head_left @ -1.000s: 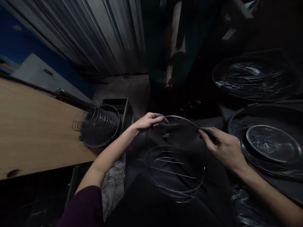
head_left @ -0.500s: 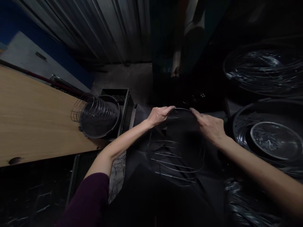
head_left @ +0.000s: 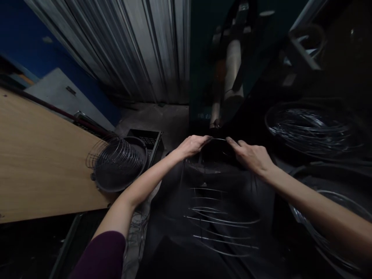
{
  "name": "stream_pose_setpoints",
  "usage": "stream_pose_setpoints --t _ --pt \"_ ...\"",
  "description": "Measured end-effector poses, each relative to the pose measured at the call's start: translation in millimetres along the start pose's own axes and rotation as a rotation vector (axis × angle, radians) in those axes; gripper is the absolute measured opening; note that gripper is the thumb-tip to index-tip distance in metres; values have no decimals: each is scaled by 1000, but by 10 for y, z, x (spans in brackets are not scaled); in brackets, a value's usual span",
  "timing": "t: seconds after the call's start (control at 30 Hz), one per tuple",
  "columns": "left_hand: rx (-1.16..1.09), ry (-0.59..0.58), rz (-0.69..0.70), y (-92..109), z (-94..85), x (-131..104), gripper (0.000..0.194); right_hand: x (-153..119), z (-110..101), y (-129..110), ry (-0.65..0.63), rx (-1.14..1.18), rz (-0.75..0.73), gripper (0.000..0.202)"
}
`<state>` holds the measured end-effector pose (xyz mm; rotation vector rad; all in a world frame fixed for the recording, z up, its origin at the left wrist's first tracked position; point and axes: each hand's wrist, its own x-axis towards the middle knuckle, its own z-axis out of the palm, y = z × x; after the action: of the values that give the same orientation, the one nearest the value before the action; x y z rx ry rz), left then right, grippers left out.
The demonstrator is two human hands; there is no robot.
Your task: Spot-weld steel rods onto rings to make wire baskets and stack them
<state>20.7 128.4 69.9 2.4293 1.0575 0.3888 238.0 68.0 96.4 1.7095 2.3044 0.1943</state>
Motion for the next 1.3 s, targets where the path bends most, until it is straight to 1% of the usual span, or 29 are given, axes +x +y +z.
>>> stream_pose_setpoints --t 0.1,0.17,0.23,0.4,0.57,0.7,0.87,0.97,1.13,1.3 --pt "-11 53 -5 -35 -186 142 37 152 -167 110 18 16 25 52" --pt "6 71 -49 -49 -248 226 38 226 -207 169 23 32 39 52" --pt "30 77 -83 -56 -276 294 38 277 -198 212 27 48 49 52" --pt "32 67 -100 -50 -295 370 38 321 -127 258 44 91 49 51" --pt "13 70 -78 -44 -302 379 33 325 -161 255 37 122 54 49" --pt "15 75 -67 -61 -293 391 33 341 -163 264 16 154 57 48" --pt "85 80 -97 -50 -278 394 34 355 -101 285 33 253 59 44" --pt "131 92 -102 -43 -278 376 34 346 -112 271 45 282 82 42" --pt "145 106 -90 -104 -290 351 33 366 -168 214 44 263 94 37" --pt "88 118 -72 -138 -289 341 32 425 -127 216 61 304 87 36"
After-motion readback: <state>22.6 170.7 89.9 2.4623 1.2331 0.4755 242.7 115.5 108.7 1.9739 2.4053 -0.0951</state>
